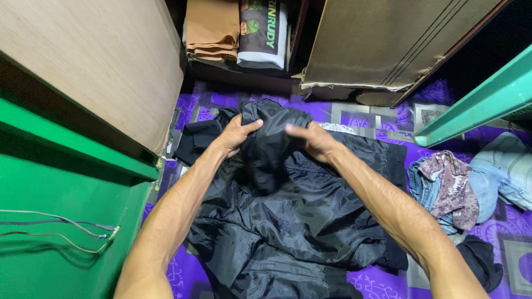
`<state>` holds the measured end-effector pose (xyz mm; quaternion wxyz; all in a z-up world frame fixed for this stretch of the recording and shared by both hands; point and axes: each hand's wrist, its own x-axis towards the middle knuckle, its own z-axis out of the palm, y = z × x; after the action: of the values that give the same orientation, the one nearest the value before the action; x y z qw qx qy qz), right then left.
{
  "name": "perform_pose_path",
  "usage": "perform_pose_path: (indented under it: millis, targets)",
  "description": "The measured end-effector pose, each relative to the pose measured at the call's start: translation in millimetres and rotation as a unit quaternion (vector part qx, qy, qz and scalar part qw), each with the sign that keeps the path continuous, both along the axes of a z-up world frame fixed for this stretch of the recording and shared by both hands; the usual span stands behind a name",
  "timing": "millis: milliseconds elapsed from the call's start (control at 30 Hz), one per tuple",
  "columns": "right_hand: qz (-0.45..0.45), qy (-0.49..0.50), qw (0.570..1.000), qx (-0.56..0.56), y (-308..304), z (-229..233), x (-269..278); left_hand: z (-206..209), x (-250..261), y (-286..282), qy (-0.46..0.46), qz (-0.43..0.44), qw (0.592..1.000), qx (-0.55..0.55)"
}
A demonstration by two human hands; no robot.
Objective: The person folds a black jacket on the floor by smoothing the fabric and tucking the sleeves and sides toward the center.
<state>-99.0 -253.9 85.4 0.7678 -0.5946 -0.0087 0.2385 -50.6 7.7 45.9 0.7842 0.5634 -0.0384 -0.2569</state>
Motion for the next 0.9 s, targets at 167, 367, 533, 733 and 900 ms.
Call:
perform_pose_path:
  millis: [167,367,533,733,900]
  targets:
    - [-0.005,0.058,0.998,-0.030,8,-41,-12,5,-5,4,-0.026,0.052,0.996,0.062]
    - [0.020,0.095,0.993,-0.067,23,-61,-61,-3,-54,23,-0.049,0.069,0.955,0.286]
    - [0.196,0.170,0.954,-0.152,24,-89,-122,-55,-111,61,-0.002,-0.130,0.845,0.518]
    - [0.324,0.081,0.875,-0.351,5,-92,-114,-62,-112,85,-0.043,-0.335,0.650,0.681]
    - [0.152,-0.090,0.893,-0.414,-5,-106,-63,-26,-58,75,-0.064,-0.181,0.689,0.699]
